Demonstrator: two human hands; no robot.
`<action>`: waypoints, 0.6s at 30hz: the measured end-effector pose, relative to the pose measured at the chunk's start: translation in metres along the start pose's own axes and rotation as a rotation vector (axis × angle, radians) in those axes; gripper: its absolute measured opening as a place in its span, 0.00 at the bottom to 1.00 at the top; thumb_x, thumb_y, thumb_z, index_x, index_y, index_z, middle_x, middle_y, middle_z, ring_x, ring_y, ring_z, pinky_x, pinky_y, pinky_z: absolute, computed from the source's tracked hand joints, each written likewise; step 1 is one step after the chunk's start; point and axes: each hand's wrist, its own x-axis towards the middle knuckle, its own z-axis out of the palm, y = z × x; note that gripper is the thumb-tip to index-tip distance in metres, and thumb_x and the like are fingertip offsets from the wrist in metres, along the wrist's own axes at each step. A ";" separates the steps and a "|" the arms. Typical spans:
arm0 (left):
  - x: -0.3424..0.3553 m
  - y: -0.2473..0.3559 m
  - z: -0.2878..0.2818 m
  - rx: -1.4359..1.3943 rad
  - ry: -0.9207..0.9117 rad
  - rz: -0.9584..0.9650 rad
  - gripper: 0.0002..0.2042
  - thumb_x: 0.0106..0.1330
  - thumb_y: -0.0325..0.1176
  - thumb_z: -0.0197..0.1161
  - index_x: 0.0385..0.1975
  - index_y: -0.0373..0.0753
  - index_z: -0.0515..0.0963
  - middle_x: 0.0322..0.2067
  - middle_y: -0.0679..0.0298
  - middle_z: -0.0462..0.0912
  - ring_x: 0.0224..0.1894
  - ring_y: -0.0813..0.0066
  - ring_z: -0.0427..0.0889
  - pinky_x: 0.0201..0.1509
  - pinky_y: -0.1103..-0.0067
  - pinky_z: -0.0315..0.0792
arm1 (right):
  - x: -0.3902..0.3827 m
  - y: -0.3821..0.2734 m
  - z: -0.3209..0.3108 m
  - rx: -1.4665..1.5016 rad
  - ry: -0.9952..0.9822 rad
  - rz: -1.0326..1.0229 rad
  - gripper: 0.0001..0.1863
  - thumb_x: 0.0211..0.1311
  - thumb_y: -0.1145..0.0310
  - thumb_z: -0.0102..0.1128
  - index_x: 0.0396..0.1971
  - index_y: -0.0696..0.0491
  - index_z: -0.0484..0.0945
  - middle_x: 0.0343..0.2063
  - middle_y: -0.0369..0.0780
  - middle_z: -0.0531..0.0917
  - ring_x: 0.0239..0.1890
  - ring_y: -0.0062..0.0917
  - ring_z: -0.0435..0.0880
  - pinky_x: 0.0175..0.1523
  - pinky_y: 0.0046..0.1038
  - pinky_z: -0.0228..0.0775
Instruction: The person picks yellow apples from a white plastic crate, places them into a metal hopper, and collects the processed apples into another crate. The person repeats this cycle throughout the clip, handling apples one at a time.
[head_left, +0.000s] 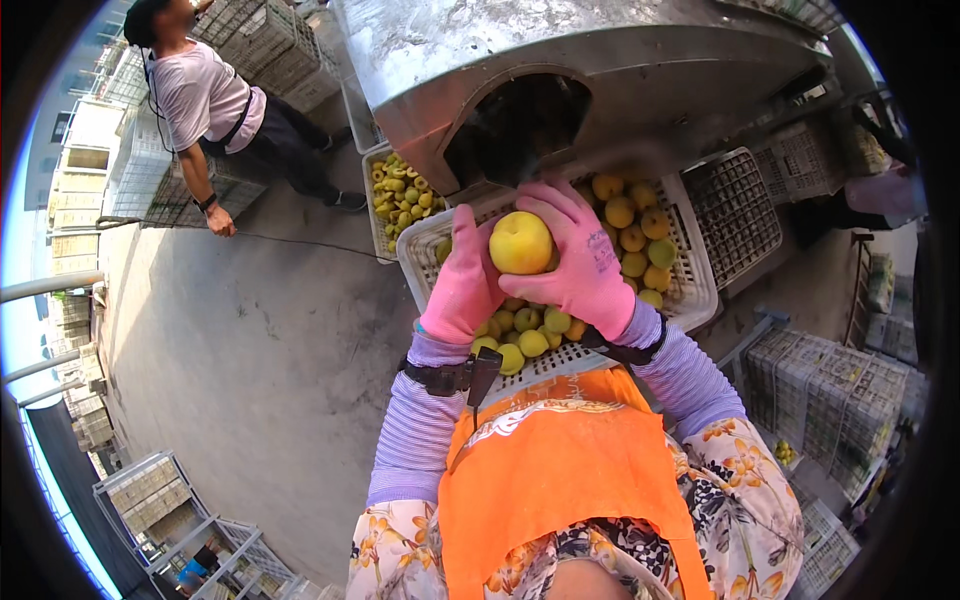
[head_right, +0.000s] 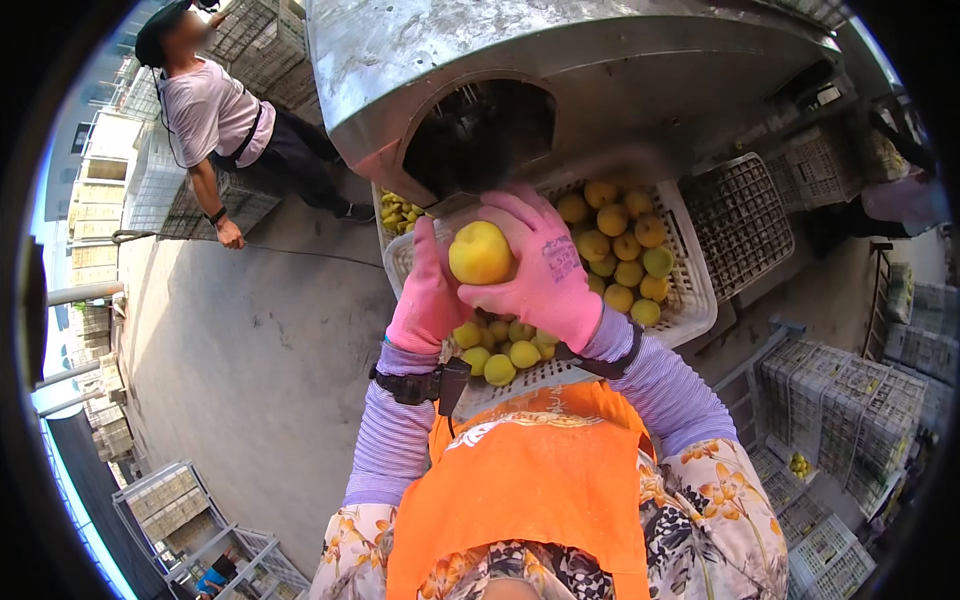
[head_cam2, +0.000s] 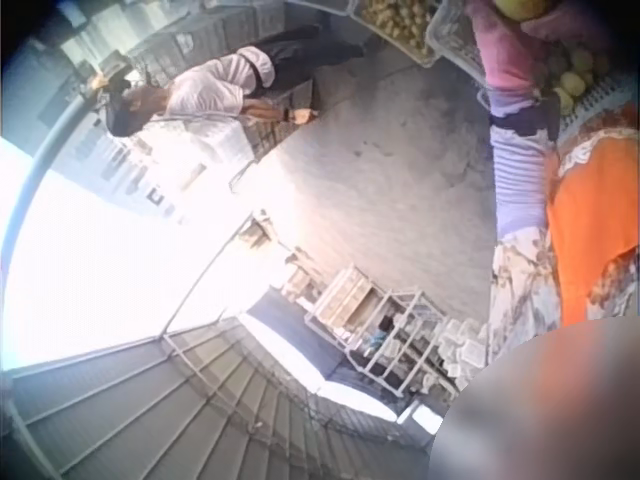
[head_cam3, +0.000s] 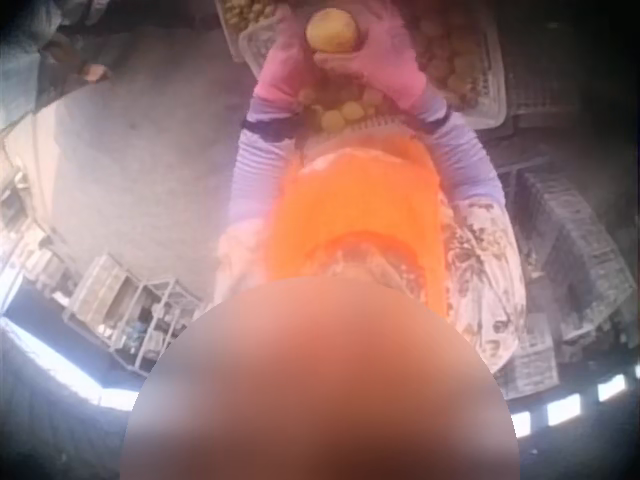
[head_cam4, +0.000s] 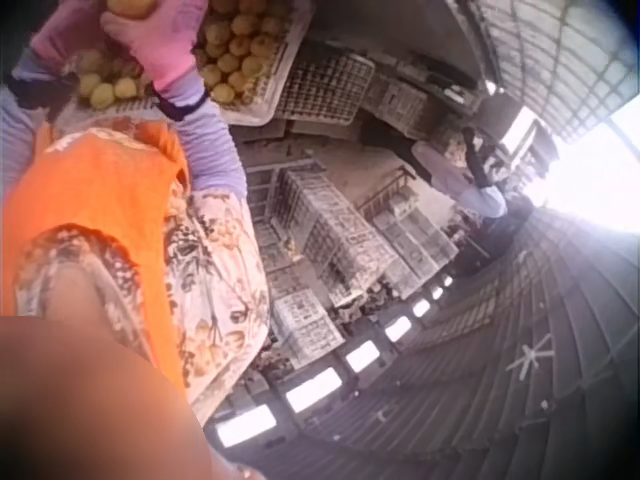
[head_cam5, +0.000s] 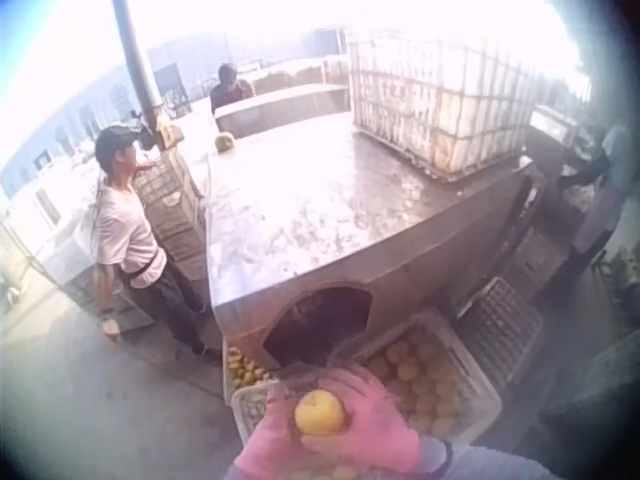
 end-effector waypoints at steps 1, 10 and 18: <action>0.000 -0.001 -0.003 0.028 0.046 0.009 0.40 0.77 0.67 0.42 0.68 0.33 0.68 0.52 0.54 0.82 0.48 0.65 0.86 0.53 0.71 0.81 | 0.006 0.008 0.009 -0.122 0.119 0.004 0.44 0.39 0.51 0.82 0.58 0.56 0.78 0.62 0.46 0.76 0.68 0.48 0.71 0.73 0.46 0.62; -0.024 -0.079 -0.038 -0.005 0.393 -0.452 0.40 0.76 0.66 0.46 0.69 0.31 0.65 0.56 0.46 0.80 0.54 0.56 0.84 0.57 0.63 0.79 | 0.125 0.109 0.087 -0.847 0.526 0.040 0.41 0.47 0.34 0.74 0.52 0.53 0.81 0.55 0.49 0.80 0.61 0.47 0.76 0.66 0.49 0.64; 0.024 -0.210 -0.021 1.310 0.279 -0.596 0.46 0.65 0.65 0.58 0.79 0.47 0.54 0.75 0.44 0.57 0.75 0.37 0.55 0.74 0.52 0.59 | 0.063 0.065 0.023 -0.228 0.246 -0.179 0.20 0.62 0.45 0.66 0.44 0.43 0.85 0.45 0.40 0.86 0.47 0.37 0.85 0.55 0.38 0.74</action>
